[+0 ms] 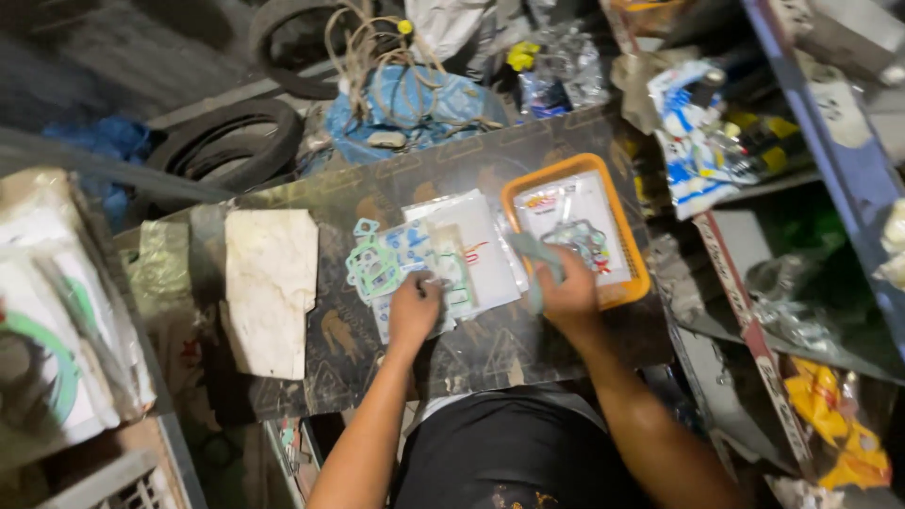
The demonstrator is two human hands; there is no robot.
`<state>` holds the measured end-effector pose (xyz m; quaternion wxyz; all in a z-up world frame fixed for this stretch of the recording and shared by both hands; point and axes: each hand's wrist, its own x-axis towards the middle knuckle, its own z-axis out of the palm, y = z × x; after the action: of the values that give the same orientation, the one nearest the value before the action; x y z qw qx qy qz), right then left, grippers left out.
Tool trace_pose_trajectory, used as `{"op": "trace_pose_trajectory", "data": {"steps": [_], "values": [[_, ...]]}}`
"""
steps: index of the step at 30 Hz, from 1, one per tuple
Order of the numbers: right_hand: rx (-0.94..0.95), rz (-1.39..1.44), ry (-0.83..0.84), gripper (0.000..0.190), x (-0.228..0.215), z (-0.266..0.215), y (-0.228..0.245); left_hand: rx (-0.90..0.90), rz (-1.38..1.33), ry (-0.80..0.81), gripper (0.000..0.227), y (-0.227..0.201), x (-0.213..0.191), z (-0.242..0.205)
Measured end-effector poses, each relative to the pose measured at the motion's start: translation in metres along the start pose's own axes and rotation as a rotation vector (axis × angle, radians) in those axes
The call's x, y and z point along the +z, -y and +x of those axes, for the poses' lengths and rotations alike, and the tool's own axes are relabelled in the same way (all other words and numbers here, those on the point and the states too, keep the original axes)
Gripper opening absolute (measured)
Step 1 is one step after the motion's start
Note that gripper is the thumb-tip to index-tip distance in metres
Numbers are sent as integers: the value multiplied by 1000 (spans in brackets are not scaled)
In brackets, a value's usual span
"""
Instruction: The person organizes various gaskets and seals on a cluttered workbench. They separate different types of gaskets, wipe them with a cloth, and place them into a yellow basket or onto a paper sheet.
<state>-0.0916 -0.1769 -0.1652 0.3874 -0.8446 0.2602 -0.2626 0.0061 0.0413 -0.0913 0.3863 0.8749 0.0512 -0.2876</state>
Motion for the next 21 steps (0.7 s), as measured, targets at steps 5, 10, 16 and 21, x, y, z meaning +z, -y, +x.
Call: {"op": "trace_pose_trajectory", "data": {"steps": [5, 10, 16, 21], "values": [[311, 5, 462, 43, 28, -9, 47, -52, 40, -199, 50, 90, 4, 40], [327, -16, 673, 51, 55, -24, 66, -179, 80, -275, 67, 114, 11, 44], [142, 61, 565, 40, 56, -27, 62, -188, 146, -450, 64, 108, -11, 42], [225, 35, 615, 37, 43, -23, 62, -214, 301, -326, 74, 108, -26, 53]]}}
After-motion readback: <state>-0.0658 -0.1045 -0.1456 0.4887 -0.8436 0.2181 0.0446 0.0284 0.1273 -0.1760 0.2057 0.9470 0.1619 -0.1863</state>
